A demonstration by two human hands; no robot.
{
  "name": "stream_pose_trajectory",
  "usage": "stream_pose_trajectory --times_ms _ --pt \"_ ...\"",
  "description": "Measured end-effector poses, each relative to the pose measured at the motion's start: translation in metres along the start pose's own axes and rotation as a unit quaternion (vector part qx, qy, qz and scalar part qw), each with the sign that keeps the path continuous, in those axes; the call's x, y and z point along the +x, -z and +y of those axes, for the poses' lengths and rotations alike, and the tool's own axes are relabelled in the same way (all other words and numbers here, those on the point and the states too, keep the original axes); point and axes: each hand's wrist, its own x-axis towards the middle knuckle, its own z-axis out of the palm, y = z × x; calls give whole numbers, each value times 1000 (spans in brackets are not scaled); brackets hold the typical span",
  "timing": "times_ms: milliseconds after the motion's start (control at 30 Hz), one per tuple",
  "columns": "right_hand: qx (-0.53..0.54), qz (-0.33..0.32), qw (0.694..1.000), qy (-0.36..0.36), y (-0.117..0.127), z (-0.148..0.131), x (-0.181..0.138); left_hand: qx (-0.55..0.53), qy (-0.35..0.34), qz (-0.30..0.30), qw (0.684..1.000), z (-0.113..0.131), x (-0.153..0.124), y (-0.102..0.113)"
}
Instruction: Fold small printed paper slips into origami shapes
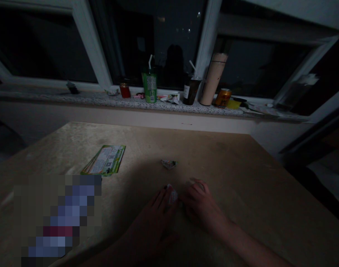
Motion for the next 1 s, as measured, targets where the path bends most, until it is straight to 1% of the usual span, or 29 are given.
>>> stream_pose_trajectory --times_ms 100,300,467,700,900,1000 --pt "-1 4 1000 1 -1 0 -1 0 -3 -1 1000 0 0 -1" --pt "26 40 999 7 -6 4 -5 -1 1 -10 1000 1 0 1" --pt "54 32 998 1 -1 4 -4 -7 3 -9 1000 1 -1 3" --pt "42 30 999 6 2 3 -4 -9 5 -11 1000 1 0 2" --pt "26 26 999 15 5 1 -5 -18 -4 5 1000 0 -1 1" --pt "25 21 999 15 8 0 -5 -22 5 -8 1000 0 -1 3"
